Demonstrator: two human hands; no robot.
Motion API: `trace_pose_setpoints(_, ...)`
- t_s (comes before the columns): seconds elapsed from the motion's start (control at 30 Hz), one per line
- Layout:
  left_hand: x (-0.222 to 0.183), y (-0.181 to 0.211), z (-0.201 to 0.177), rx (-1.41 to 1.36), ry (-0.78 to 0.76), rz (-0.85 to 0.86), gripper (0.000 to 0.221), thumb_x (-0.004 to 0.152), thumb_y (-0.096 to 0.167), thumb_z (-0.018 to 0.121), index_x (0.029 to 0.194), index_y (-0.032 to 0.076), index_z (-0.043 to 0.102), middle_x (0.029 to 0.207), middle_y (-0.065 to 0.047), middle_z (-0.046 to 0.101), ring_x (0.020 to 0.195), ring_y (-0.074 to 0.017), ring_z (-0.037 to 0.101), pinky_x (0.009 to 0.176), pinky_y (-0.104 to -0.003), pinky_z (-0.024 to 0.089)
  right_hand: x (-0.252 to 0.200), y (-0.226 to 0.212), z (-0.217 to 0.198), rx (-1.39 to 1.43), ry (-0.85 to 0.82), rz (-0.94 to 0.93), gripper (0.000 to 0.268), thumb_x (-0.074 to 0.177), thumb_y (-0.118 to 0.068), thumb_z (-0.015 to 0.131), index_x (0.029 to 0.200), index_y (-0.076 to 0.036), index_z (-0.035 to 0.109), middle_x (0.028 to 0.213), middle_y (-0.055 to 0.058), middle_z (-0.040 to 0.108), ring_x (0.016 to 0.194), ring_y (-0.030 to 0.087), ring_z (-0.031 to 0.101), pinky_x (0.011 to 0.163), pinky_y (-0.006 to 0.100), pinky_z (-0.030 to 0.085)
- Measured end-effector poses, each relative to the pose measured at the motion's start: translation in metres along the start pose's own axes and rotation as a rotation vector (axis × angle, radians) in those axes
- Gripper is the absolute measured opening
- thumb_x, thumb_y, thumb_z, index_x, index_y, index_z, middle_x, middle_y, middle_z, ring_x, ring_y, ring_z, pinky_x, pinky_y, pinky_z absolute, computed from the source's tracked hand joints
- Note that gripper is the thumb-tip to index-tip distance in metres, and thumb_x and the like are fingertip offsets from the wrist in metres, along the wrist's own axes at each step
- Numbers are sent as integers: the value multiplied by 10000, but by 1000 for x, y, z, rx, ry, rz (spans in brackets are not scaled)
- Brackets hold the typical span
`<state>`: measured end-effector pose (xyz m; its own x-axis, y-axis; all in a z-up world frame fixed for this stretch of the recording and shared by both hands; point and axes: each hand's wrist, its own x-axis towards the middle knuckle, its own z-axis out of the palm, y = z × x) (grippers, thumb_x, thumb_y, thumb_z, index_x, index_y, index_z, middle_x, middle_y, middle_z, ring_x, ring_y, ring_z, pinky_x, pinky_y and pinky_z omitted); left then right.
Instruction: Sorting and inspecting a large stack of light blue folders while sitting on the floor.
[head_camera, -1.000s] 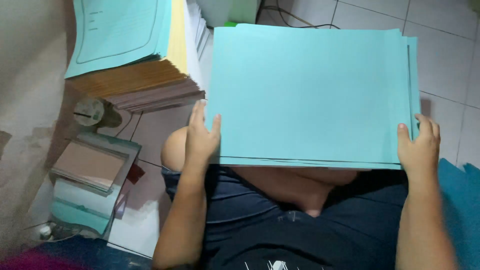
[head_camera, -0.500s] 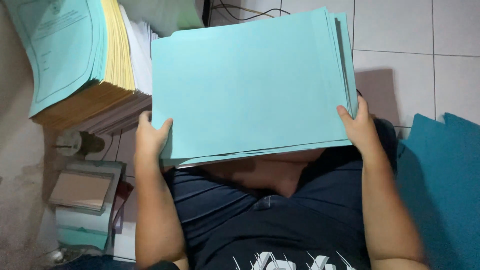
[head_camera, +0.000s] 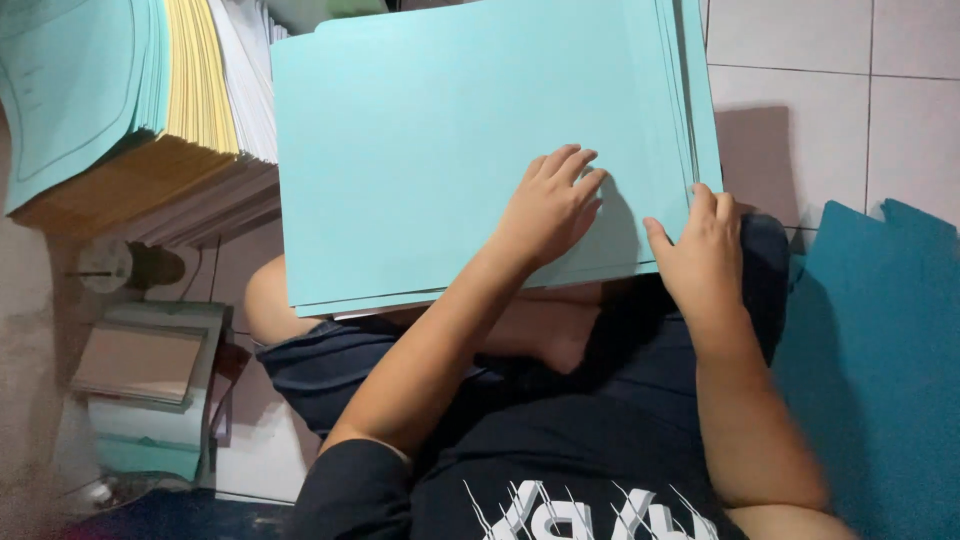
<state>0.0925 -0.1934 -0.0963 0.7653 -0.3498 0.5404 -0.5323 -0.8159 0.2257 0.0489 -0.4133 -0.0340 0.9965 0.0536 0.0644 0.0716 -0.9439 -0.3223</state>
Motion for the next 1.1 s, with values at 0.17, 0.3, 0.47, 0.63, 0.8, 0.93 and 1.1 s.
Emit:
trace_pose_setpoints(0.17, 5, -6, 8, 14, -38, 33, 385, 927, 321, 729, 1262, 148, 647, 1319, -84, 615, 1335, -275, 537, 1049, -420, 460, 6, -1, 5, 111, -7, -1, 625, 969, -234, 765, 1415, 116, 502, 1239, 279, 545, 1170, 501, 586, 905, 577, 528)
trace_pose_setpoints(0.3, 6, -1, -1, -10, -56, 26, 357, 916, 276, 713, 1242, 143, 647, 1289, -76, 616, 1309, -259, 547, 1037, -413, 455, 0, -1, 6, 167, 111, -156, 377, 1003, -50, 676, 1348, 55, 568, 1202, 194, 570, 1140, 429, 611, 912, 507, 533)
trace_pose_setpoints(0.47, 25, 10, 30, 56, -15, -81, 143, 965, 316, 517, 1014, 192, 569, 1006, 11, 535, 965, -218, 563, 806, -411, 450, -4, 11, 13, 168, 103, -455, 335, 1021, -211, 710, 1242, 40, 683, 1237, 185, 618, 1201, 409, 616, 977, 488, 522)
trace_pose_setpoints(0.63, 54, 2, 19, 163, -174, -12, 621, 1069, 586, 464, 1569, 220, 507, 1697, -145, 113, 1591, -379, 101, 1240, -657, 283, 2, 16, -14, -70, -121, -530, 479, 930, -19, 522, 1392, -9, 651, 1464, 87, 634, 1345, 273, 562, 1039, 433, 506)
trace_pose_setpoints(0.8, 51, 3, 25, 131, -248, -115, 717, 1032, 578, 429, 1601, 147, 364, 1672, -35, 348, 1553, -345, 309, 1259, -601, 255, 66, 46, 19, -172, -211, -597, 568, 1053, -149, 391, 1611, -44, 370, 1673, 132, 376, 1540, 287, 346, 1212, 465, 321)
trace_pose_setpoints(0.93, 52, 7, 23, 166, -279, -157, 773, 1020, 574, 413, 1620, 96, 314, 1693, -35, 317, 1574, -305, 296, 1289, -562, 223, 161, 32, 41, -149, -251, -604, 588, 1057, -116, 307, 1630, 10, 270, 1704, 187, 252, 1565, 319, 234, 1263, 470, 183)
trace_pose_setpoints(1.1, 57, 5, 17, 123, -296, -169, 742, 1011, 538, 446, 1608, 110, 347, 1683, -33, 337, 1565, -301, 316, 1277, -562, 242, 267, -9, 52, -124, -202, -609, 561, 1075, -92, 309, 1612, 68, 281, 1685, 232, 263, 1551, 348, 231, 1258, 491, 164)
